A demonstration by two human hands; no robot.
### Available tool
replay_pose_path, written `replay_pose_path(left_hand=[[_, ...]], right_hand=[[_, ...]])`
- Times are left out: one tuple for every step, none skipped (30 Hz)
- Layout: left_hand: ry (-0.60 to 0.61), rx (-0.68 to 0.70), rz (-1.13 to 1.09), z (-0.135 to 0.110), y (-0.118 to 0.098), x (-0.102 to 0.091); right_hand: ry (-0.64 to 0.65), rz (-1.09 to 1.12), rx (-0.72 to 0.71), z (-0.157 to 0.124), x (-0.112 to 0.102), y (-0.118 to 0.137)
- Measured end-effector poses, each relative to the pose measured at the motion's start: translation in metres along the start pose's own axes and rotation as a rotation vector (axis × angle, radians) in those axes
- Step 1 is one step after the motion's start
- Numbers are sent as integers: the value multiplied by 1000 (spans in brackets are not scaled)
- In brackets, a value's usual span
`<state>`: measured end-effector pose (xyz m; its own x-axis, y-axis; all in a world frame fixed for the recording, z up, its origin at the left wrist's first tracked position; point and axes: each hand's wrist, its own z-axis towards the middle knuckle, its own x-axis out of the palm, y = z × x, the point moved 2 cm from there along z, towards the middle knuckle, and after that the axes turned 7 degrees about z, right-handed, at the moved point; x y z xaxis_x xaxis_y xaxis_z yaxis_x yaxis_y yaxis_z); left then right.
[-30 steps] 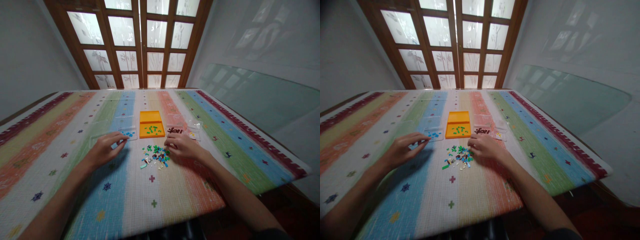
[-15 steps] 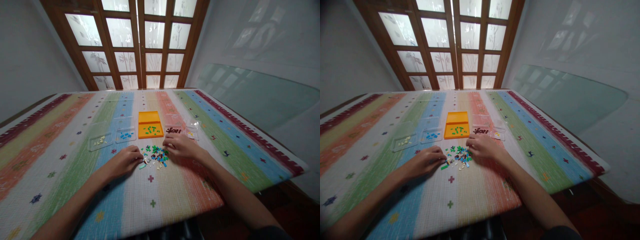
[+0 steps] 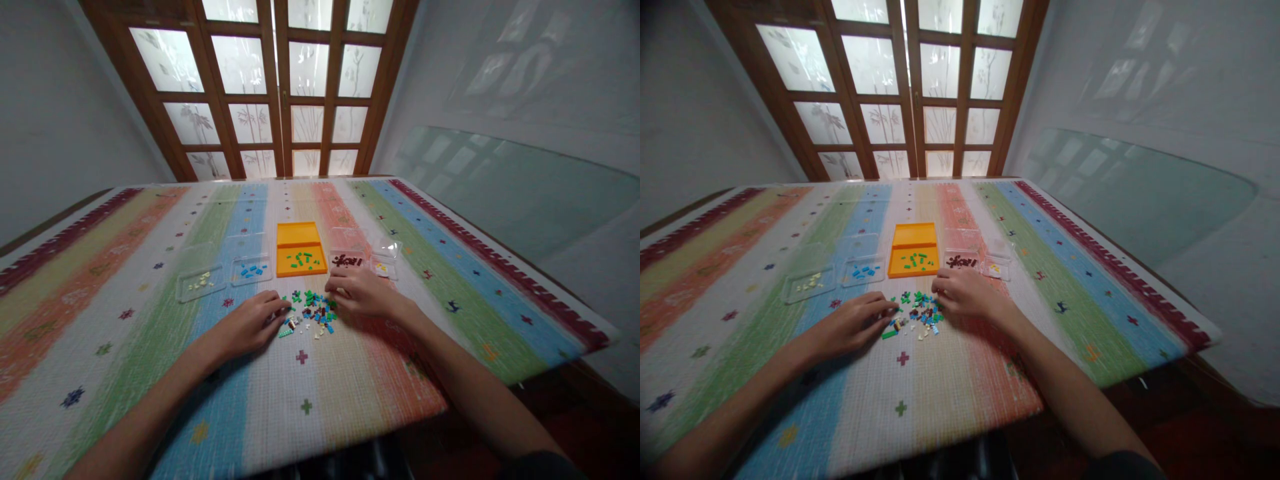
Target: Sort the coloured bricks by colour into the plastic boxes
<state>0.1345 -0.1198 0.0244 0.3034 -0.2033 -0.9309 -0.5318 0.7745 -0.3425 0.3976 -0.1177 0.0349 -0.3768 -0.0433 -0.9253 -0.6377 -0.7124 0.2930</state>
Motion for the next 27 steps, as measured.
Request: replay_pose_path(left_hand=[[-3,4,-1,0,0,0],[-4,7,-3,1,0,0],[-3,9,-5,1,-1,-1],[0,8,-5,1,-1,-1],[-1,3,-3,1,-1,-1],[0,-4,-1,1,-2,-1],[0,-14,1,1,-2,-1],[1,-22,4,1,-2,-1],[-2,-27,7,1,-2,-1],[-4,-29,9,1,-2,0],[-6,-25,9,1,-1,0],[-6,-18,8,1,0,0],[-5,-10,4,1,0,0],[-1,-1,0,0,1,0],[6,4,-4,0,2,0],[13,8,-7,0,2,-1],[20,12,-8,-1,3,-1],[26,14,-8,-1,3,-2],[28,16,-7,-2,4,-3],[25,17,-7,-2,4,-3],[20,21,-8,-2,4,-4],[13,22,-8,-2,3,-4],[7,24,-9,-2,3,-3],[3,25,-10,-2,2,-3],[3,24,-11,-2,2,-2],[7,22,-10,-1,1,-2],[11,19,-9,-1,1,-1]], right_hand=[[-2,2,0,0,0,0],[-3,6,1,0,0,0],[-3,9,3,0,-1,1],[-1,11,5,0,-1,1],[3,11,8,0,-1,1],[6,9,11,0,-1,1],[10,5,15,0,-1,2],[15,2,18,0,-1,2],[18,0,21,0,-1,2],[20,0,23,0,-1,1],[20,3,24,0,-1,1],[20,7,24,0,-1,1],[19,11,24,0,-1,1],[17,15,23,0,-1,1],[18,16,23,0,-1,1],[18,15,24,0,-1,1],[20,12,25,0,-1,1],[21,8,26,0,-2,1],[22,4,26,0,-2,1],[23,1,28,0,-2,1],[25,-1,29,0,-2,1],[26,-3,30,0,-2,1],[27,-3,30,0,-2,1],[27,-4,30,0,-2,1],[25,-5,28,0,-2,1],[23,-6,25,0,-2,1],[21,-8,22,0,-2,1]])
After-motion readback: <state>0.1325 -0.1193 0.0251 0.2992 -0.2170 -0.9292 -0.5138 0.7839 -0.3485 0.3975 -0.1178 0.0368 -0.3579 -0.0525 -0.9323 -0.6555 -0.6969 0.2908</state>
